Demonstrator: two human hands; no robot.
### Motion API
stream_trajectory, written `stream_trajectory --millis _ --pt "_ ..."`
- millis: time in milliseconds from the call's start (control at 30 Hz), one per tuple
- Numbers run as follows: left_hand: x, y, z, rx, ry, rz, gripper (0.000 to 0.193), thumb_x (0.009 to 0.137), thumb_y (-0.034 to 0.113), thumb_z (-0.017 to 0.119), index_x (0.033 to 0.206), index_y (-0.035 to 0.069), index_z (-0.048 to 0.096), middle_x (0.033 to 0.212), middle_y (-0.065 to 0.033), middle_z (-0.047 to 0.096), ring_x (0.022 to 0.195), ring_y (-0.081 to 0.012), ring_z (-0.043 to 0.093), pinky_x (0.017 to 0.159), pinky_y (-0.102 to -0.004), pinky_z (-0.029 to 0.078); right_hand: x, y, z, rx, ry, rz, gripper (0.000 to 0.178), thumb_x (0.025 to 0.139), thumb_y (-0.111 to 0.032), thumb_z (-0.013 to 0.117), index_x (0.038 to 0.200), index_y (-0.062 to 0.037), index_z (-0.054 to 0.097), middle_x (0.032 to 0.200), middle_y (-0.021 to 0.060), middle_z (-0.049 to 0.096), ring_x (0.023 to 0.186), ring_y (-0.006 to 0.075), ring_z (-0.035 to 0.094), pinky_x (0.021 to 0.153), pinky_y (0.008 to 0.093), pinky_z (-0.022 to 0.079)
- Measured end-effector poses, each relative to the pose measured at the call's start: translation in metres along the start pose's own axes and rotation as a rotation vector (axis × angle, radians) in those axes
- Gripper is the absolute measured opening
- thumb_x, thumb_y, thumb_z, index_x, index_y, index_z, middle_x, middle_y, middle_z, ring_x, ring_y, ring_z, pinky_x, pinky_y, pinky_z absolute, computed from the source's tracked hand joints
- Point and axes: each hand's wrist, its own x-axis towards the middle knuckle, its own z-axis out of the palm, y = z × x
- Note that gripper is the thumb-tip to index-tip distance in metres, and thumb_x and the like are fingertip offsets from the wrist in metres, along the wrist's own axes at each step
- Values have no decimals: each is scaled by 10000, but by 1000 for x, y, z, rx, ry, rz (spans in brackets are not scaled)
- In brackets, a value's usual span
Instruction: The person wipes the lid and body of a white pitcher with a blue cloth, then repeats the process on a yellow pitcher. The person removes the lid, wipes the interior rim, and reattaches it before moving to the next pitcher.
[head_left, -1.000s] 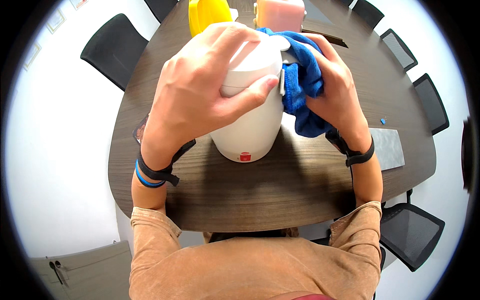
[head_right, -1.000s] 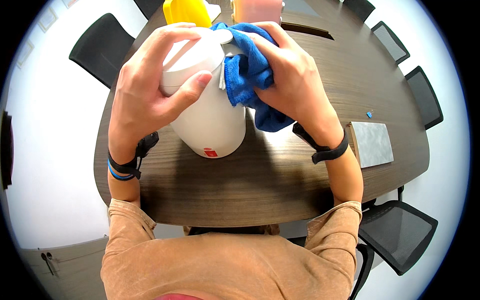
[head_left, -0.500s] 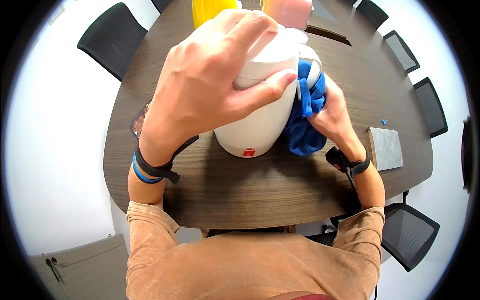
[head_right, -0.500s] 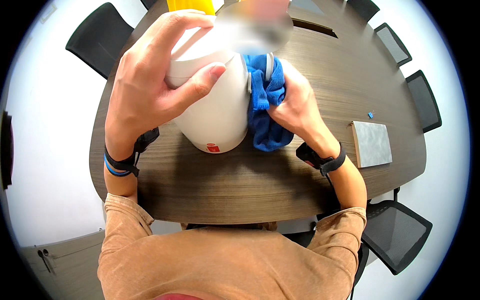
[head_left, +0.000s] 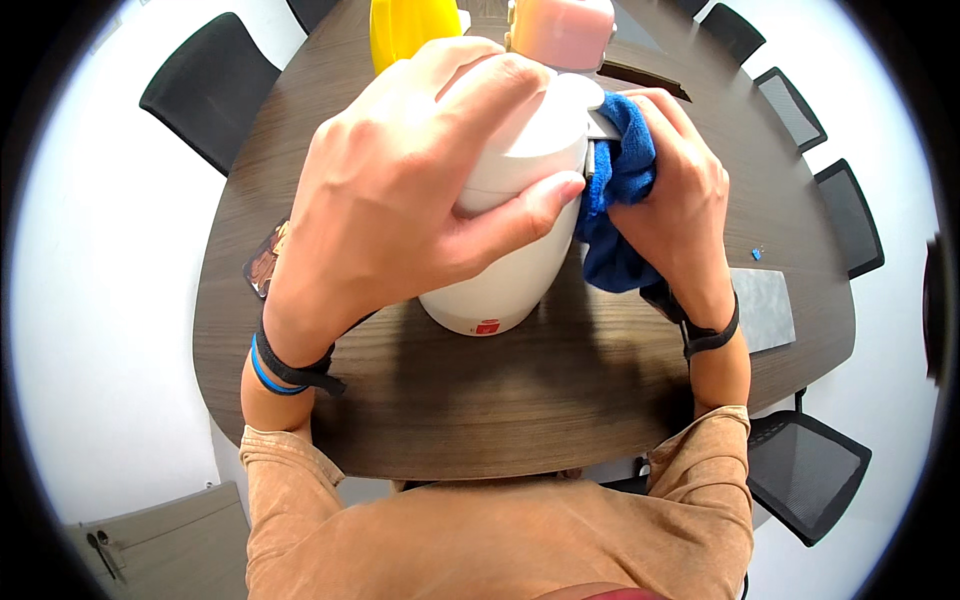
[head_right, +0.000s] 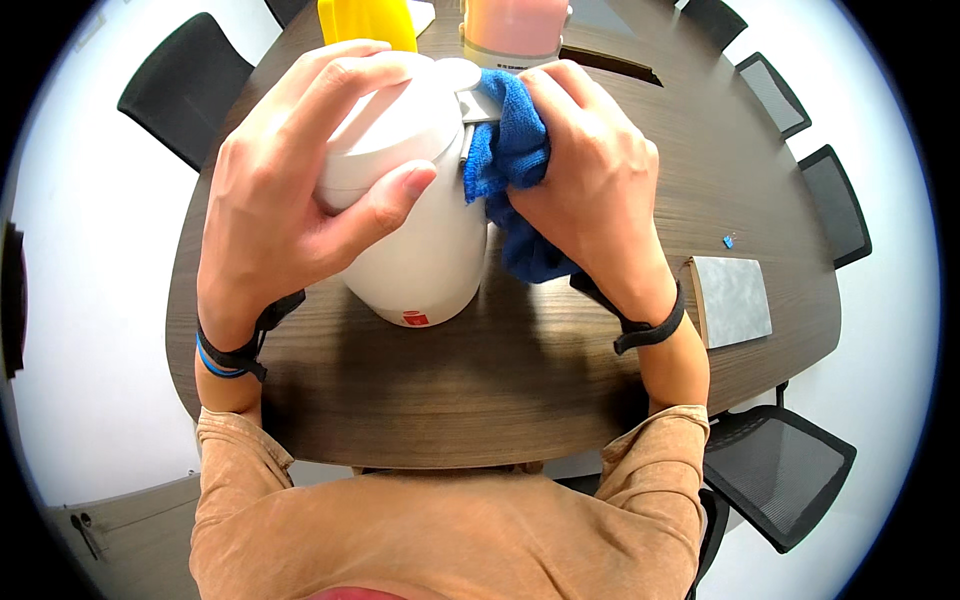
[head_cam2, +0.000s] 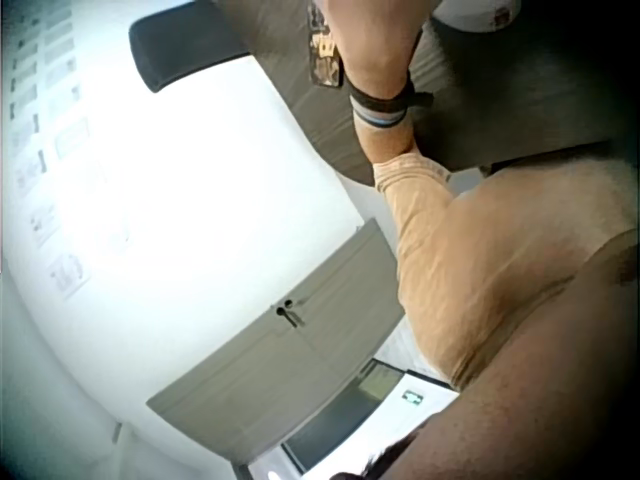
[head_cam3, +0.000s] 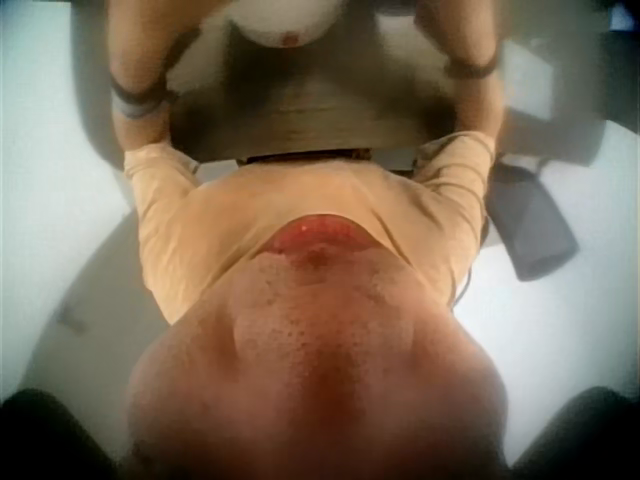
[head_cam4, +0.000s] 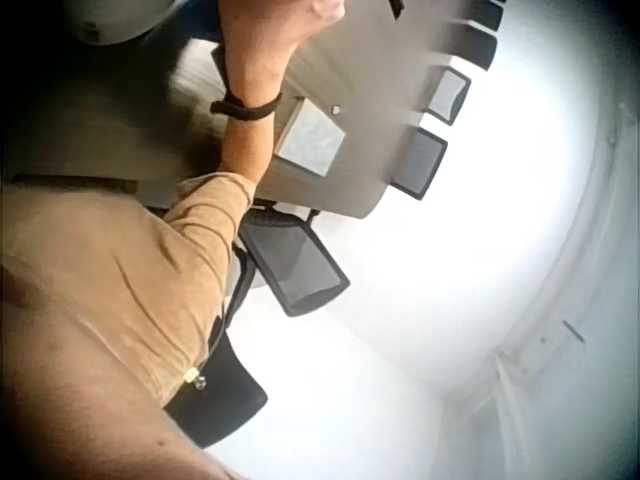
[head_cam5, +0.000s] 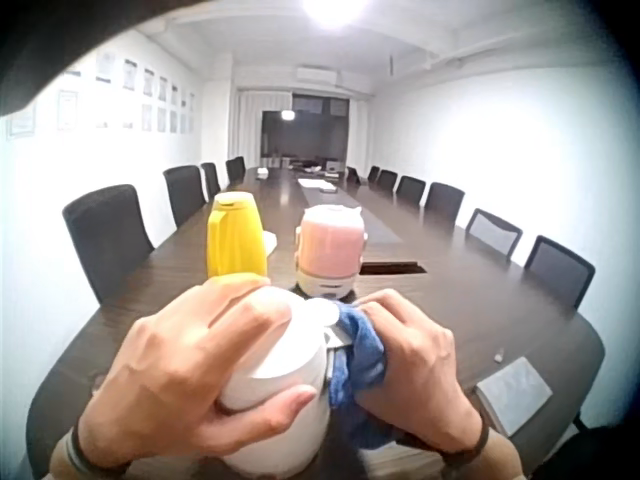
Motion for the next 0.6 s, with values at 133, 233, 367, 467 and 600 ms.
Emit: stream_trajectory --millis 133,233,367,467,600 --pt "-1 -2 1 -4 12 0 571 938 382 886 1405 95 725 1354 -204 772 1132 -374 807 951 -447 680 1 3 -5 147 -189 90 445 845 -171 870 1267 -86 755 1208 141 774 1088 424 765 915 485 636" --pt "0 -1 -2 -9 1 4 575 942 386 884 1408 91 722 1362 -211 769 1155 -387 803 967 -450 676 -3 15 -6 261 -358 183 415 881 -203 859 1260 -69 757 1149 184 790 1084 444 766 938 487 633" --pt "2 0 -8 -11 -29 -9 582 940 387 886 1410 87 717 1364 -224 765 1185 -411 791 995 -464 665 -1 26 -4 427 -507 198 404 906 -218 852 1260 -48 754 1109 214 793 1048 444 767 951 481 627" --pt "3 -1 -7 -19 -34 -2 589 937 387 889 1413 86 715 1368 -230 762 1201 -421 785 1010 -471 659 4 33 -6 594 -525 172 508 901 -164 867 1361 -17 711 1222 177 765 1125 344 746 1036 440 605" --pt "3 -1 -6 -31 -39 -7 592 937 383 890 1417 85 714 1379 -231 758 1209 -424 784 1013 -476 657 23 46 -20 752 -505 82 586 947 -120 878 1468 22 652 1411 124 720 1303 221 691 1168 382 549"
